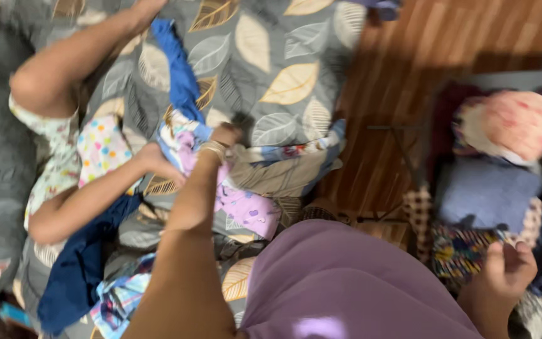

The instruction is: The person folds various clothing items, including shirts, shorts, and underwear, by hand. They pick up each item from a pile on the bed, fold it neatly, and place it onto a growing stack on a nearby stool.

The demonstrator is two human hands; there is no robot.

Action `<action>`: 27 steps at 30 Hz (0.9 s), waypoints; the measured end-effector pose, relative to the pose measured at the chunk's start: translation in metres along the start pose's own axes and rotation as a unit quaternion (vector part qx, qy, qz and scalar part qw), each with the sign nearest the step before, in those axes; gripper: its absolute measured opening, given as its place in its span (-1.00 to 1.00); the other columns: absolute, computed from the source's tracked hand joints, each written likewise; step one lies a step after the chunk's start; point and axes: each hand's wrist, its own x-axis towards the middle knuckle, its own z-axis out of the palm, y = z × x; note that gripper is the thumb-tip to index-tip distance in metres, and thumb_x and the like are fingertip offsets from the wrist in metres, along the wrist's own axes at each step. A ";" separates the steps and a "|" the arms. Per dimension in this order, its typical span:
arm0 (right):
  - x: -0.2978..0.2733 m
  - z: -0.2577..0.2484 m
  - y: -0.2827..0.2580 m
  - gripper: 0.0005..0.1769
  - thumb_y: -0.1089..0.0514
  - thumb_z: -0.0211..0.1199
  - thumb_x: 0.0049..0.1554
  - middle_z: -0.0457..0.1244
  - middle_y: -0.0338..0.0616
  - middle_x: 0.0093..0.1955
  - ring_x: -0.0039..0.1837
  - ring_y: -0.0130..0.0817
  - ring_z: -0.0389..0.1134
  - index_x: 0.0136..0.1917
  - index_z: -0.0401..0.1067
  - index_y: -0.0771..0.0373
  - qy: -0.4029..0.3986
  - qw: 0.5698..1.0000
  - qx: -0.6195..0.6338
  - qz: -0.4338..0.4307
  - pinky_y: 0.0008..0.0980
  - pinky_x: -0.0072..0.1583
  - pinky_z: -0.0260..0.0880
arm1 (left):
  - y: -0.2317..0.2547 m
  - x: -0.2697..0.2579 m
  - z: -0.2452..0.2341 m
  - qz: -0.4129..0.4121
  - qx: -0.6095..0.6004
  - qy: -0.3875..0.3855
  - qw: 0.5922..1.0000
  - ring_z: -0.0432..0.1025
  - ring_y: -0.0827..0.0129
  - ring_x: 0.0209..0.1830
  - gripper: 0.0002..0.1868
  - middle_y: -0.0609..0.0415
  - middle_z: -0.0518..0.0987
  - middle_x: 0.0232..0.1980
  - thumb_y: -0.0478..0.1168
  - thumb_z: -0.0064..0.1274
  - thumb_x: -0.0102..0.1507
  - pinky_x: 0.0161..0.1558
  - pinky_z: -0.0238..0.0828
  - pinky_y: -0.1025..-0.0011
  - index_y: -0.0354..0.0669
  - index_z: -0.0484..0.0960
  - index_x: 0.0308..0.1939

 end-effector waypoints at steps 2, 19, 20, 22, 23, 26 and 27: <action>0.000 0.010 -0.001 -0.67 0.31 0.16 0.43 0.20 -0.14 0.22 0.24 -0.42 0.25 0.37 0.16 0.44 -0.049 0.992 -0.098 -0.055 -0.35 0.30 0.29 | 0.004 -0.033 0.019 -0.056 0.071 -0.026 0.996 0.28 0.01 0.20 -0.61 -0.02 0.41 0.18 -0.07 -0.07 0.31 0.10 0.21 -0.14 0.05 0.40 0.21; 0.051 0.152 -0.125 -0.59 0.28 0.16 0.31 0.32 -0.06 0.30 0.32 -0.40 0.34 0.41 0.31 0.34 -0.338 0.928 -0.125 -0.093 -0.43 0.38 0.30 | -0.063 -0.100 -0.081 0.122 -0.033 0.092 0.988 0.57 0.18 -0.14 -0.77 -0.06 0.65 -0.14 -0.14 -0.04 0.34 -0.10 0.49 0.22 -0.17 0.59 -0.02; 0.055 0.161 -0.139 -0.56 0.25 0.18 0.27 0.32 -0.05 0.30 0.32 -0.36 0.35 0.41 0.31 0.33 -0.365 0.912 -0.150 -0.114 -0.40 0.36 0.30 | -0.040 -0.128 -0.110 0.174 -0.103 0.081 0.976 0.56 0.21 -0.16 -0.79 -0.04 0.64 -0.16 -0.18 -0.01 0.32 -0.11 0.49 0.26 -0.19 0.60 -0.05; 0.059 0.179 -0.172 -0.48 0.20 0.22 0.20 0.33 -0.03 0.30 0.33 -0.28 0.36 0.41 0.31 0.30 -0.413 0.874 -0.203 -0.158 -0.33 0.31 0.32 | 0.015 -0.187 -0.165 0.291 -0.228 0.038 0.929 0.55 0.29 -0.21 -0.84 -0.01 0.62 -0.20 -0.24 0.05 0.29 -0.14 0.48 0.35 -0.22 0.60 -0.10; 0.058 0.190 -0.188 -0.38 0.14 0.28 0.13 0.30 -0.02 0.33 0.35 -0.22 0.34 0.44 0.29 0.29 -0.437 0.850 -0.205 -0.211 -0.28 0.34 0.30 | 0.046 -0.215 -0.190 0.346 -0.274 0.007 0.897 0.53 0.35 -0.16 -0.85 0.02 0.61 -0.17 -0.25 0.01 0.34 -0.11 0.48 0.39 -0.22 0.60 -0.07; 0.054 0.217 -0.225 -0.05 -0.02 0.44 -0.06 0.17 0.06 0.45 0.43 -0.07 0.24 0.50 0.17 0.30 -0.512 0.768 -0.173 -0.343 -0.14 0.37 0.21 | 0.146 -0.297 -0.245 0.448 -0.348 -0.054 0.822 0.48 0.41 -0.17 -0.84 0.07 0.61 -0.17 -0.22 -0.01 0.39 -0.14 0.49 0.47 -0.22 0.55 -0.02; 0.047 0.227 -0.226 0.00 -0.03 0.46 -0.07 0.15 0.06 0.48 0.45 -0.02 0.22 0.52 0.13 0.31 -0.527 0.761 -0.138 -0.352 -0.12 0.39 0.19 | 0.175 -0.318 -0.260 0.553 -0.297 0.040 0.777 0.50 0.38 -0.08 -0.85 0.05 0.59 -0.08 -0.23 -0.04 0.47 -0.04 0.48 0.46 -0.25 0.52 0.03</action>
